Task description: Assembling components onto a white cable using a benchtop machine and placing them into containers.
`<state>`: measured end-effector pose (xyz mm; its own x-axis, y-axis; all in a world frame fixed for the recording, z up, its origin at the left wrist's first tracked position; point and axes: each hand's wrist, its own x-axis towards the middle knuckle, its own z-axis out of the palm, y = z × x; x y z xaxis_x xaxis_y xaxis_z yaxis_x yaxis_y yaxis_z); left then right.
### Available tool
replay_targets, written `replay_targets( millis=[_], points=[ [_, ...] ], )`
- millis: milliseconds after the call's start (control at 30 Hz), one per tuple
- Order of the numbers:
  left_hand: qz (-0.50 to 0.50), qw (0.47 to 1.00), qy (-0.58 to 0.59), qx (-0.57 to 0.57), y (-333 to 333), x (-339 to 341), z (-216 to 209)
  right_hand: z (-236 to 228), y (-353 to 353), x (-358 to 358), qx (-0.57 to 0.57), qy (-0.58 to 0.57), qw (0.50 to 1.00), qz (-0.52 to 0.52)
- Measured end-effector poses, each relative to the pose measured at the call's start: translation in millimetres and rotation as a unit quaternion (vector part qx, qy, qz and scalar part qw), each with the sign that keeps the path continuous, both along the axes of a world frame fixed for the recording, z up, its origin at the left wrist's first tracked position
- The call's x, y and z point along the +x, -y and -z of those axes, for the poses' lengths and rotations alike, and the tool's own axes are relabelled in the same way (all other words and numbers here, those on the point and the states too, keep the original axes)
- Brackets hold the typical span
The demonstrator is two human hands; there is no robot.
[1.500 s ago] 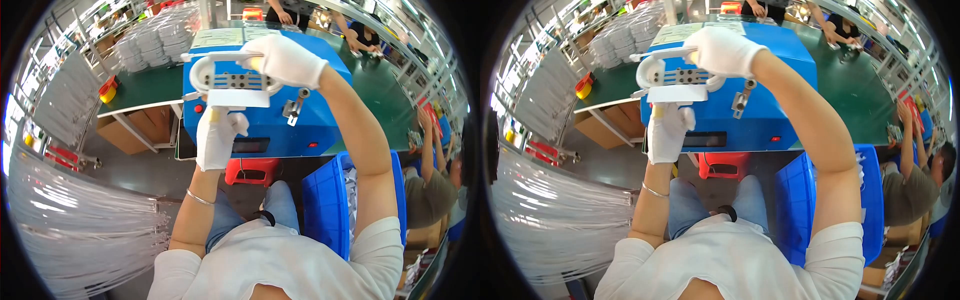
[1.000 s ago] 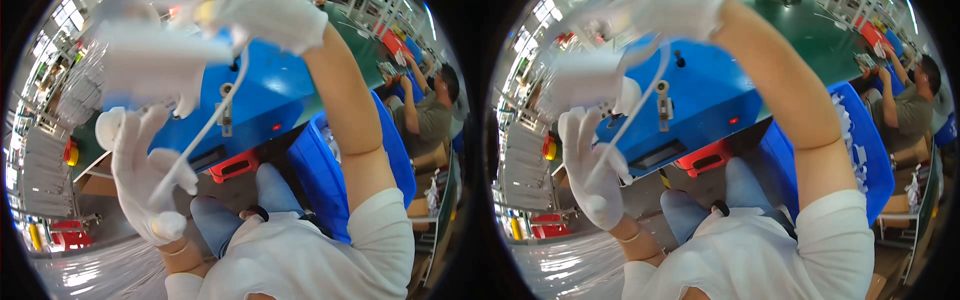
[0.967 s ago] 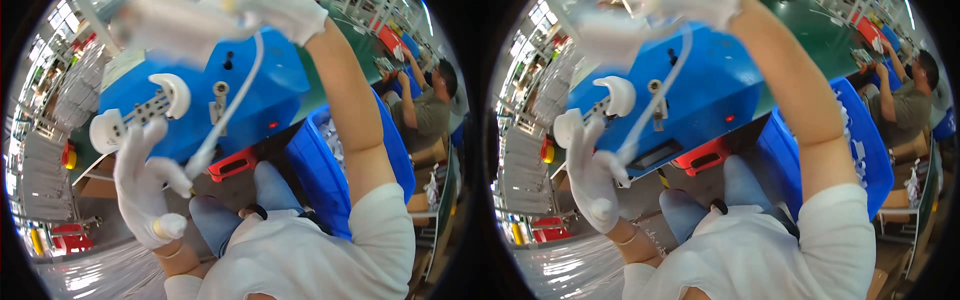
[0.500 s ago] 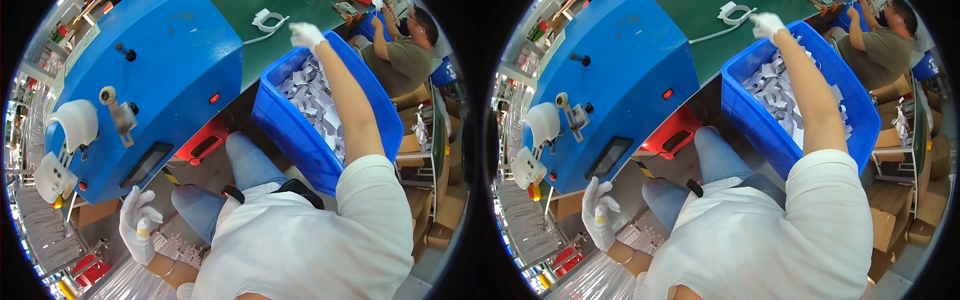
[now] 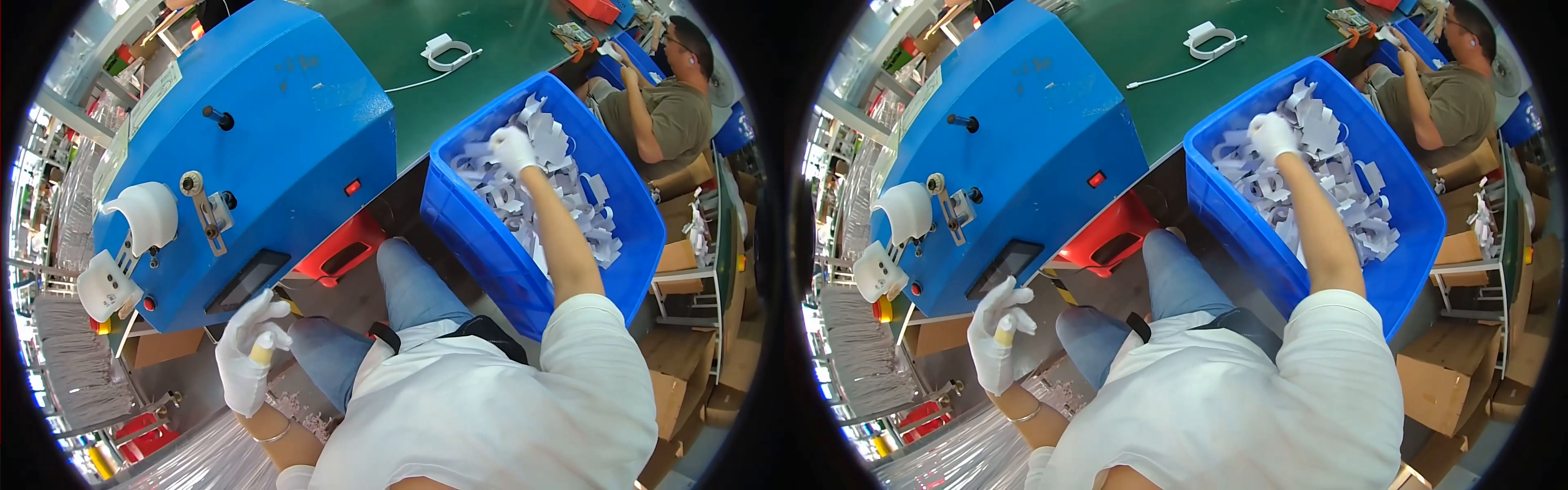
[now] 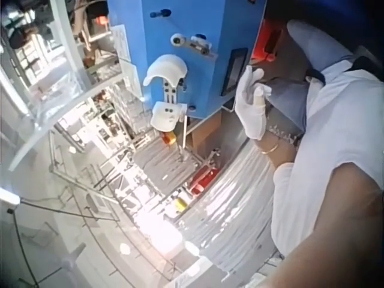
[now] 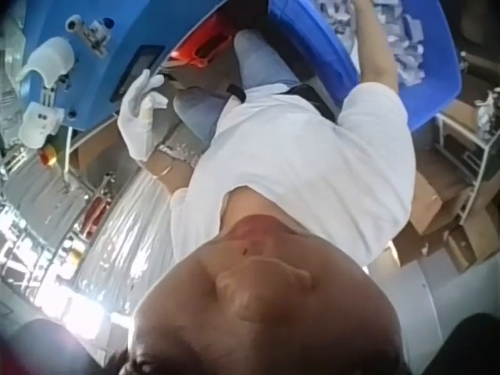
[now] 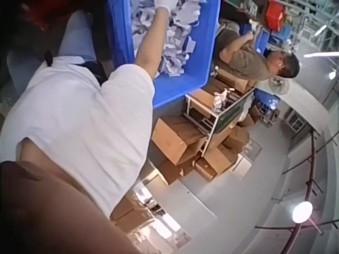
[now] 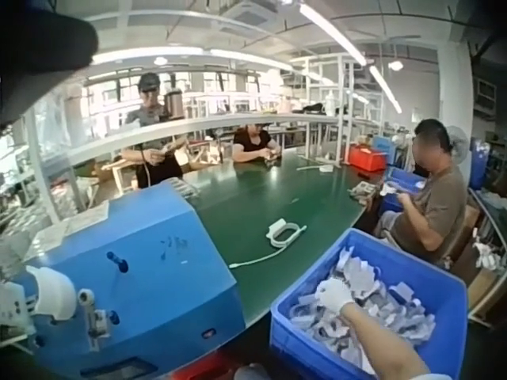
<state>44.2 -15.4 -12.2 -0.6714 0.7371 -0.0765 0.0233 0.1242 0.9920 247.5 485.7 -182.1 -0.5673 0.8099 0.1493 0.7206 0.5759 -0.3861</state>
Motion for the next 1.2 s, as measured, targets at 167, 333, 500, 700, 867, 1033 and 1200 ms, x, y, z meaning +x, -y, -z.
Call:
replay_targets(
  millis=[167, 333, 500, 700, 867, 1033, 1200],
  points=[
    [0.027, 0.999, 0.016, 0.006, -37, 13, -15, -126, 51, 30, -0.218, -0.198, 0.956, -0.009],
    [0.027, 0.997, -0.072, 0.027, -88, 34, -34, -175, 118, 12, -0.270, -0.272, 0.917, -0.111],
    [0.120, 0.978, -0.153, -0.076, -96, 55, -54, -207, 196, -7, -0.363, -0.379, 0.831, -0.186],
    [-0.141, 0.916, -0.318, 0.200, -91, 62, -34, -214, 288, -49, -0.498, -0.397, 0.707, -0.306],
    [-0.348, 0.827, -0.423, 0.127, -54, 11, -79, -221, 309, -84, -0.525, -0.326, 0.677, -0.399],
    [-0.397, 0.799, -0.426, 0.146, -9, -26, -115, -258, 315, -133, -0.203, -0.508, 0.740, -0.391],
    [-0.394, 0.768, -0.500, 0.070, 8, -49, -119, -278, 316, -189, -0.117, -0.494, 0.765, -0.396]
  ],
)
